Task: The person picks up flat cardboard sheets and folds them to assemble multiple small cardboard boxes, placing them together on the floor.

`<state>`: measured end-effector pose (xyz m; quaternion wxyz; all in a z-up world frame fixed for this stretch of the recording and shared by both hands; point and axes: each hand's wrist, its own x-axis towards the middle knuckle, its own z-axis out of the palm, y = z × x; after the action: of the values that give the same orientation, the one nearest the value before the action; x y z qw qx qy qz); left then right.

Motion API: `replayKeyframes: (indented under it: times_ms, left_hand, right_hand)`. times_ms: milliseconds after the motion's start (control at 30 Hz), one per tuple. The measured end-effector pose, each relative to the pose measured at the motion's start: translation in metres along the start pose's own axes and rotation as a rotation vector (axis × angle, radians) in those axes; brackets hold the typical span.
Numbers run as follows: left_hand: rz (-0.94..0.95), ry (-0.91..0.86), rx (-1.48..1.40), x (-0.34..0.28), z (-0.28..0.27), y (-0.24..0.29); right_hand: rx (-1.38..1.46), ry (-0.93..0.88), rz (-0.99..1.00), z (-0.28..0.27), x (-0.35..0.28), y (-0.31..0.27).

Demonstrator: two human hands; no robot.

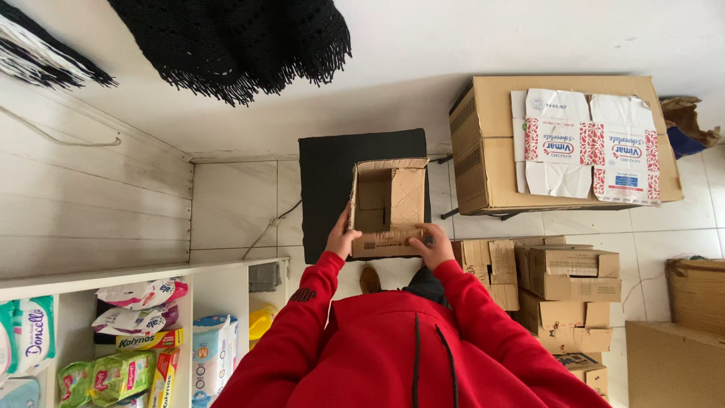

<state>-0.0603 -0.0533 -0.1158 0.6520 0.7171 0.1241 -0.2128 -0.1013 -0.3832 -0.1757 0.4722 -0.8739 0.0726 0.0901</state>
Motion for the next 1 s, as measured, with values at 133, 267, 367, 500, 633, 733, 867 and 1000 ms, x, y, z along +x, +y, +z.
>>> replayKeyframes:
  times_ms: [133,267,367,500,633,733,867,1000]
  left_hand:
    - [0.034,-0.031,0.102,-0.011,0.016,0.019]
    - [0.080,-0.029,0.416,-0.012,0.039,0.017]
    - [0.066,-0.046,0.703,-0.006,0.055,0.007]
    - [0.024,-0.092,1.008,-0.007,0.066,0.017]
    - [-0.013,-0.088,1.041,-0.015,0.065,0.044]
    - [0.014,-0.108,1.152,-0.006,0.064,0.034]
    - [0.036,-0.191,1.301,0.002,0.063,0.035]
    - [0.069,-0.197,1.346,0.038,0.068,0.011]
  right_hand:
    - [-0.072,0.071,0.098,0.008,0.016,-0.043]
    - [-0.335,-0.022,0.187,0.009,0.032,-0.098]
    - [-0.546,-0.140,0.195,0.014,0.045,-0.120]
    - [-0.597,-0.206,0.261,0.023,0.077,-0.113]
    - [-0.679,-0.171,0.288,0.033,0.113,-0.122]
    - [-0.796,-0.140,0.275,0.042,0.135,-0.128]
    - [-0.723,-0.081,0.279,0.042,0.145,-0.132]
    - [-0.379,-0.012,0.174,0.026,0.132,-0.134]
